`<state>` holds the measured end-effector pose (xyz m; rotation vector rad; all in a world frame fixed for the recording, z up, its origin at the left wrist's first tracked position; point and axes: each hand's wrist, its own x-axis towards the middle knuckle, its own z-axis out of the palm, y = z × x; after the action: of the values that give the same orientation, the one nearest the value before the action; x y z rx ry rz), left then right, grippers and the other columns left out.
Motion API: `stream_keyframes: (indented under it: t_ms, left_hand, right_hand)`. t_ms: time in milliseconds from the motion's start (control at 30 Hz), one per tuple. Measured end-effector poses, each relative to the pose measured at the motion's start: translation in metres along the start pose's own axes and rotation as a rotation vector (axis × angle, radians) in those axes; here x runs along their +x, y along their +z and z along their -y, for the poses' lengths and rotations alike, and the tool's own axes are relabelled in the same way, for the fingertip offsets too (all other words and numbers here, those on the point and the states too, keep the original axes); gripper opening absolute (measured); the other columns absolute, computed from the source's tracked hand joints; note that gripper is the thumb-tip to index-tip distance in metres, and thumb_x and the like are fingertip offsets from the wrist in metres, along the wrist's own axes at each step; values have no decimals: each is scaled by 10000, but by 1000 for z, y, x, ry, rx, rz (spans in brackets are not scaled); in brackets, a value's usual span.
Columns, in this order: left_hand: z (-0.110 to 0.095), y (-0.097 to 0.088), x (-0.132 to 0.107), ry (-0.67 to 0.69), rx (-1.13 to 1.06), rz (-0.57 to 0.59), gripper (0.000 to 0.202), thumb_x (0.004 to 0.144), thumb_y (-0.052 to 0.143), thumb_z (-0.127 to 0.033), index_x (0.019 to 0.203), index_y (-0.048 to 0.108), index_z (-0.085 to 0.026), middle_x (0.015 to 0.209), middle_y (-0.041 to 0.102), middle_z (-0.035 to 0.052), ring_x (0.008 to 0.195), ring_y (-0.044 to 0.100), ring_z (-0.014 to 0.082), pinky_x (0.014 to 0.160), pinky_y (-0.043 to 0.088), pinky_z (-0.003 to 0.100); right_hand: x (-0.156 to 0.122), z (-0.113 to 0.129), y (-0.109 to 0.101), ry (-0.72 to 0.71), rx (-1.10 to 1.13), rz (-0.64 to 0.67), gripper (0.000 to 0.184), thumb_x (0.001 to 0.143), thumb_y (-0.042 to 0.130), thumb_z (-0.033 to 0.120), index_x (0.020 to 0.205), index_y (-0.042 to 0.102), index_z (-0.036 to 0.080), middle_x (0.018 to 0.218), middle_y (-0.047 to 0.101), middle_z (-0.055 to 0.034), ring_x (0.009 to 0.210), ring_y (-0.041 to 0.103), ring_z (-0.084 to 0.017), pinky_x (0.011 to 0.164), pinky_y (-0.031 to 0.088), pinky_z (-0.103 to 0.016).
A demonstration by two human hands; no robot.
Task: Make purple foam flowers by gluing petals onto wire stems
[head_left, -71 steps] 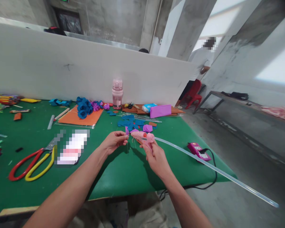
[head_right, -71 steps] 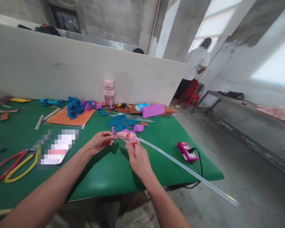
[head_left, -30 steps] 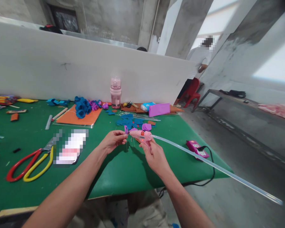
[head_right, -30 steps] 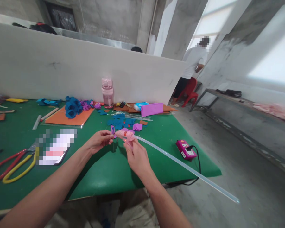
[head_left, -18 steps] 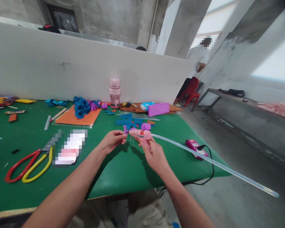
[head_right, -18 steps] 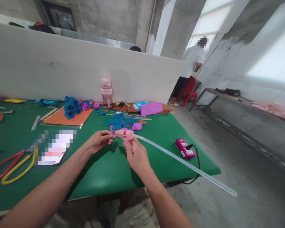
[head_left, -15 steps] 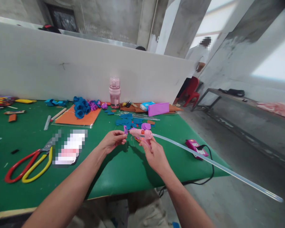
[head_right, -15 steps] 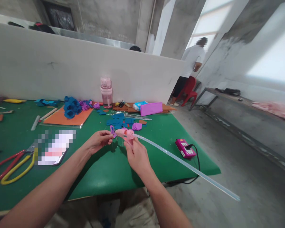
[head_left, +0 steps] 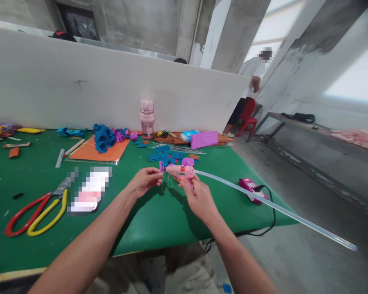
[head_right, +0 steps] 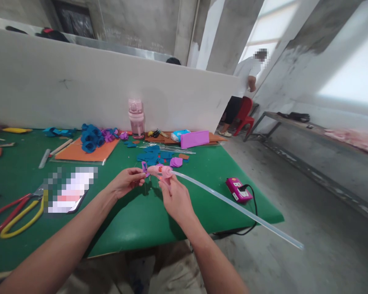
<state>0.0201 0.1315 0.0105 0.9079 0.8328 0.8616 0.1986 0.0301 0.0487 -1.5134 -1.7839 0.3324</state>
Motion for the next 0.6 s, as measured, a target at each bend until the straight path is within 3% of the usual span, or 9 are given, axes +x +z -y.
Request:
stream_keyframes:
  t_ms: [600]
  left_hand:
    - [0,0,0,6,16,14,231,567,775,-186,710,618,-95,602,603,4,490,548,64,499,437,188]
  right_hand:
    - [-1,2,-2,4,-40,15,301,887,368,304,1058,557,146,913,669,-115,790,636,-218,694,467,-302]
